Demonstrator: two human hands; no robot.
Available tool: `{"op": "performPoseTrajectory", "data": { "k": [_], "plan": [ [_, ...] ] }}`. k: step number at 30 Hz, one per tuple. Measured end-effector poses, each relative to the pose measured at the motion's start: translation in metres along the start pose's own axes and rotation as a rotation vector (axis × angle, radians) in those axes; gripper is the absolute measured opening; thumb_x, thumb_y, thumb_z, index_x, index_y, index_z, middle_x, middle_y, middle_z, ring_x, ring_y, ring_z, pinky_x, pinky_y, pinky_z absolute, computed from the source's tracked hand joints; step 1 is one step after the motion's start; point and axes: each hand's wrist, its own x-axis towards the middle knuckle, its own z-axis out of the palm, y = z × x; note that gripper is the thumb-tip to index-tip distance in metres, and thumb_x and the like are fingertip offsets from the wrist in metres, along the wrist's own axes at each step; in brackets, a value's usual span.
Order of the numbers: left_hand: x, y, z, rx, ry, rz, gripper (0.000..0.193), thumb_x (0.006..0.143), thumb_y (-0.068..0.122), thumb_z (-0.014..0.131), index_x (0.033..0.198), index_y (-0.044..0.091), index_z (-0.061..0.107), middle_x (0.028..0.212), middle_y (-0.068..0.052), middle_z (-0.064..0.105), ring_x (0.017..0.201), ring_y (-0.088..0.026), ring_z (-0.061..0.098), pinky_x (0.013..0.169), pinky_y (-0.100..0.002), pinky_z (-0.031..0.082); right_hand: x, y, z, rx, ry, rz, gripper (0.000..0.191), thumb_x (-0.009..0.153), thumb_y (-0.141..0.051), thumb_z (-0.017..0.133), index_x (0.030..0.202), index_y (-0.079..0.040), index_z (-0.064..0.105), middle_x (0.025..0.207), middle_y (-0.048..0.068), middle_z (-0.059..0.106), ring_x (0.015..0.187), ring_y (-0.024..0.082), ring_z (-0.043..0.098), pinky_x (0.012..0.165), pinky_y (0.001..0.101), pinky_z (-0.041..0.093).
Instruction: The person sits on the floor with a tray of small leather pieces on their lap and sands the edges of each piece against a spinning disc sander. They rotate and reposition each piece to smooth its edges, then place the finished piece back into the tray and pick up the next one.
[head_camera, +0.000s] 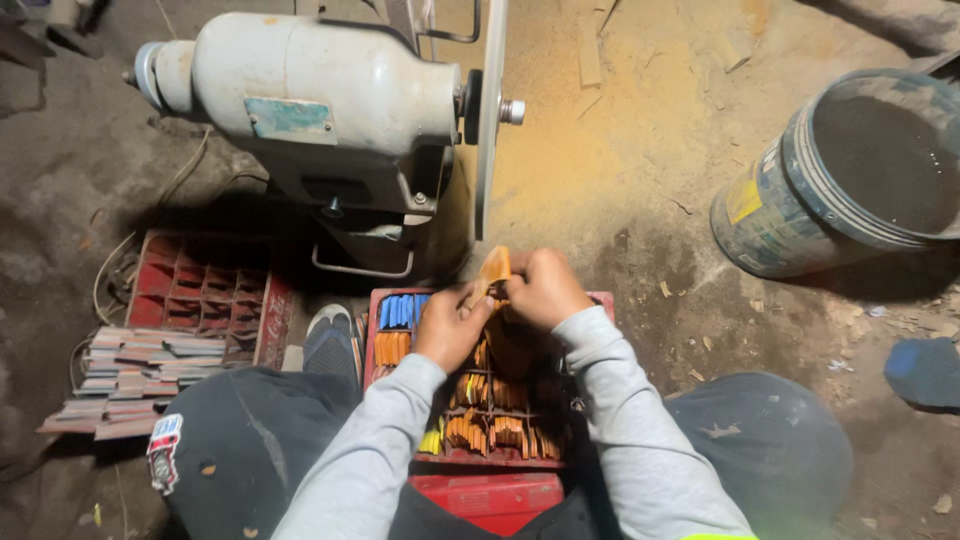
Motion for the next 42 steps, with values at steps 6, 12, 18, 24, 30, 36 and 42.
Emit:
{"op": "performPoseTrajectory", "data": {
  "k": [6,12,18,24,30,36,42],
  "plan": [
    [0.012,0.013,0.002,-0.473,-0.183,-0.19,0.036,0.095,0.02,0.071,0.119,-0.008,0.067,0.089,-0.001,0.076,0.075,-0.006,0.066,0.066,-0.024,0.054,-0.002,-0.01,-0.01,0.073,0.151,0.087,0.025,0.082,-0.005,0.057,0.098,0.0,0.075,0.078,0.023,0.069,0.068,0.033,0.074,0.069,0.0399,0.057],
    [0.039,0.022,-0.012,-0.754,-0.268,-0.352,0.025,0.101,0.021,0.069,0.094,-0.004,0.071,0.069,-0.001,0.06,0.058,-0.009,0.053,0.054,-0.027,0.047,0.012,-0.029,-0.001,-0.111,0.358,-0.228,0.028,0.082,0.0,0.059,0.105,0.001,0.076,0.095,0.021,0.071,0.082,0.036,0.071,0.078,0.0433,0.057],
    [0.052,0.026,-0.015,-0.909,-0.296,-0.439,0.022,0.098,0.021,0.071,0.097,-0.001,0.067,0.075,0.002,0.059,0.06,-0.008,0.049,0.055,-0.028,0.047,0.022,-0.035,0.007,-0.161,0.363,-0.218,0.039,0.078,0.003,0.065,0.115,0.002,0.073,0.093,0.023,0.063,0.083,0.04,0.066,0.075,0.0475,0.054],
    [0.043,0.021,-0.018,-0.964,-0.305,-0.535,0.017,0.095,0.021,0.069,0.098,0.003,0.068,0.076,0.002,0.059,0.058,-0.007,0.048,0.053,-0.027,0.044,0.015,-0.03,0.017,-0.231,0.381,-0.232,0.035,0.076,0.001,0.068,0.11,0.004,0.072,0.095,0.022,0.063,0.087,0.042,0.066,0.078,0.0483,0.054],
    [0.016,0.005,-0.018,-0.85,-0.383,-0.461,0.026,0.095,0.021,0.07,0.097,-0.004,0.067,0.074,-0.001,0.059,0.061,-0.011,0.053,0.056,-0.03,0.05,0.001,-0.011,0.028,-0.215,0.21,-0.129,0.035,0.078,-0.003,0.067,0.112,0.004,0.073,0.085,0.022,0.066,0.076,0.039,0.067,0.073,0.0472,0.055],
    [0.001,0.011,-0.009,0.017,-0.055,-0.183,0.044,0.087,0.026,0.074,0.118,-0.004,0.073,0.078,-0.008,0.069,0.062,-0.017,0.059,0.061,-0.032,0.051,-0.009,0.014,0.0,-0.019,-0.02,-0.07,0.025,0.08,-0.006,0.059,0.097,-0.003,0.078,0.086,0.023,0.072,0.081,0.04,0.072,0.079,0.0449,0.057],
    [0.022,0.026,-0.004,-0.673,-0.243,-0.32,0.033,0.09,0.022,0.069,0.115,0.001,0.068,0.093,0.004,0.073,0.076,-0.005,0.064,0.057,-0.026,0.049,-0.005,-0.01,-0.002,0.003,0.273,-0.044,0.021,0.082,-0.007,0.062,0.097,-0.002,0.076,0.088,0.022,0.073,0.082,0.04,0.072,0.076,0.0441,0.056]
  ]
}}
